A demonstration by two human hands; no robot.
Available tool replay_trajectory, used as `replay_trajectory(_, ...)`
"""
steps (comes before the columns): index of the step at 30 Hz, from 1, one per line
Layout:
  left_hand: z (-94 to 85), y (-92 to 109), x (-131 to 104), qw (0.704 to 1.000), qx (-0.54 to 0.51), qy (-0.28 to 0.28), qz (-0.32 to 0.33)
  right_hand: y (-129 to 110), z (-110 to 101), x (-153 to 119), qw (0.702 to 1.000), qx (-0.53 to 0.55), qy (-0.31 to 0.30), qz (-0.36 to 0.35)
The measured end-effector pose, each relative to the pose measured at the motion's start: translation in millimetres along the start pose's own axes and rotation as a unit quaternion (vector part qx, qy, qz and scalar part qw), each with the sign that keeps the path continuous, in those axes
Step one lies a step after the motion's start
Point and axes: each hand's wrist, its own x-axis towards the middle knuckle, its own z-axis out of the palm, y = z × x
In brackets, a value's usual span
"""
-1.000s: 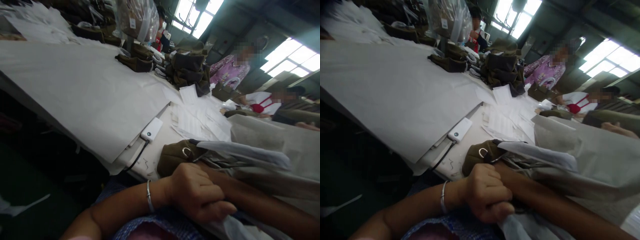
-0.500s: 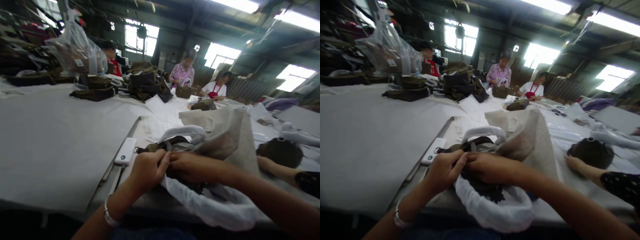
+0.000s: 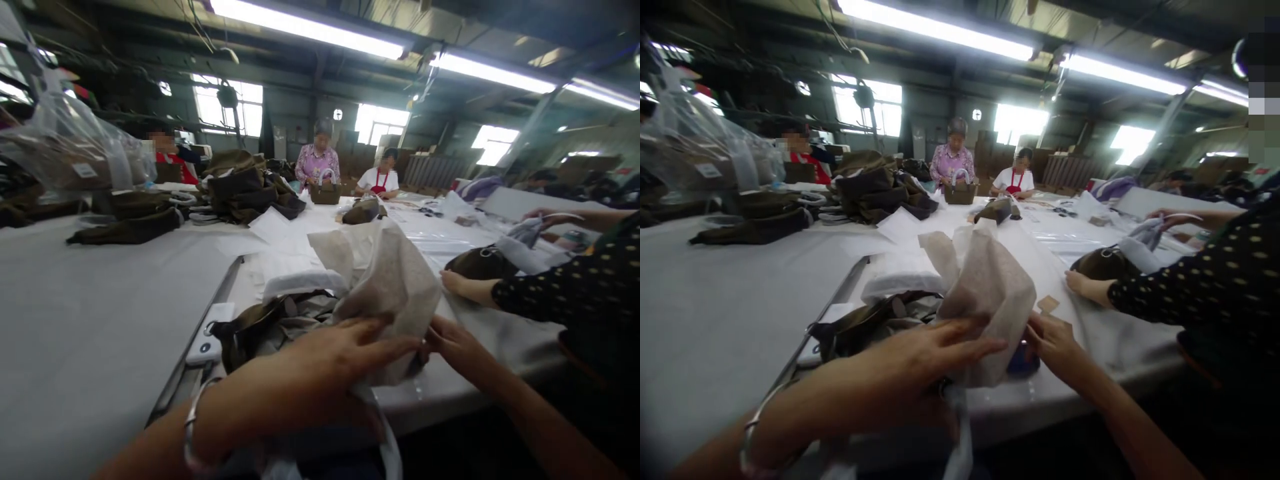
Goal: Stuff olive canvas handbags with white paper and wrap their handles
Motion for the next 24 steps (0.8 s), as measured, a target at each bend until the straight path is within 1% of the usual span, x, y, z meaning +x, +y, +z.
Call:
replay_trajectory(1,8.0,1,7,0.999,0.032,0.000,0.007,-7,8,4,0.997,0.075,-0.007,-0.009)
replay_trajectory(2,15.9,0,14,0.998,0.060,0.004,0.007,-15,16,7,0.988,0.151,-0.011,-0.022)
replay_trajectory(3,22.9,-3,19,0.996,0.083,0.015,0.001,-23,23,9,0.973,0.227,-0.020,-0.033)
replay_trajectory(5,31.4,-14,26,0.992,0.116,0.045,-0.016,-35,36,13,0.930,0.362,-0.049,-0.045)
replay_trajectory(7,30.8,-27,26,0.987,0.126,0.094,-0.016,-37,46,18,0.893,0.442,-0.070,-0.045)
replay_trajectory(8,27.4,-33,25,0.987,0.114,0.115,-0.005,-34,50,22,0.887,0.453,-0.073,-0.047)
replay_trajectory(9,22.6,-38,23,0.987,0.088,0.135,0.007,-31,53,26,0.892,0.444,-0.062,-0.052)
replay_trajectory(10,16.9,-42,20,0.986,0.051,0.159,0.012,-26,56,31,0.905,0.420,-0.031,-0.061)
replay_trajectory(11,10.9,-46,17,0.982,0.007,0.188,0.002,-22,59,37,0.919,0.386,0.016,-0.073)
replay_trajectory(12,4.9,-49,14,0.975,-0.042,0.218,-0.024,-18,61,44,0.930,0.350,0.070,-0.085)
replay_trajectory(13,-0.5,-51,12,0.962,-0.092,0.249,-0.064,-14,62,51,0.935,0.320,0.123,-0.092)
replay_trajectory(14,-5.4,-52,10,0.945,-0.138,0.278,-0.108,-12,64,60,0.935,0.303,0.161,-0.095)
replay_trajectory(15,-9.5,-53,10,0.926,-0.174,0.302,-0.146,-12,65,68,0.933,0.302,0.173,-0.092)
replay_trajectory(16,-12.8,-54,9,0.912,-0.191,0.320,-0.170,-13,65,76,0.932,0.315,0.159,-0.086)
replay_trajectory(17,-15.2,-54,10,0.908,-0.183,0.332,-0.180,-15,65,84,0.931,0.334,0.129,-0.074)
replay_trajectory(18,-16.9,-53,10,0.912,-0.146,0.340,-0.175,-19,65,92,0.928,0.355,0.094,-0.061)
replay_trajectory(19,-17.9,-52,11,0.921,-0.077,0.346,-0.162,-23,65,98,0.924,0.373,0.062,-0.050)
replay_trajectory(20,-18.3,-51,11,0.925,0.013,0.349,-0.149,-27,64,103,0.920,0.388,0.036,-0.043)
replay_trajectory(21,-18.3,-49,11,0.920,0.110,0.350,-0.140,-31,64,106,0.916,0.400,0.018,-0.043)
replay_trajectory(23,-17.7,-45,10,0.888,0.274,0.339,-0.148,-37,64,107,0.904,0.423,0.006,-0.064)
replay_trajectory(24,-17.3,-42,9,0.868,0.328,0.333,-0.166,-40,65,104,0.895,0.438,0.011,-0.080)
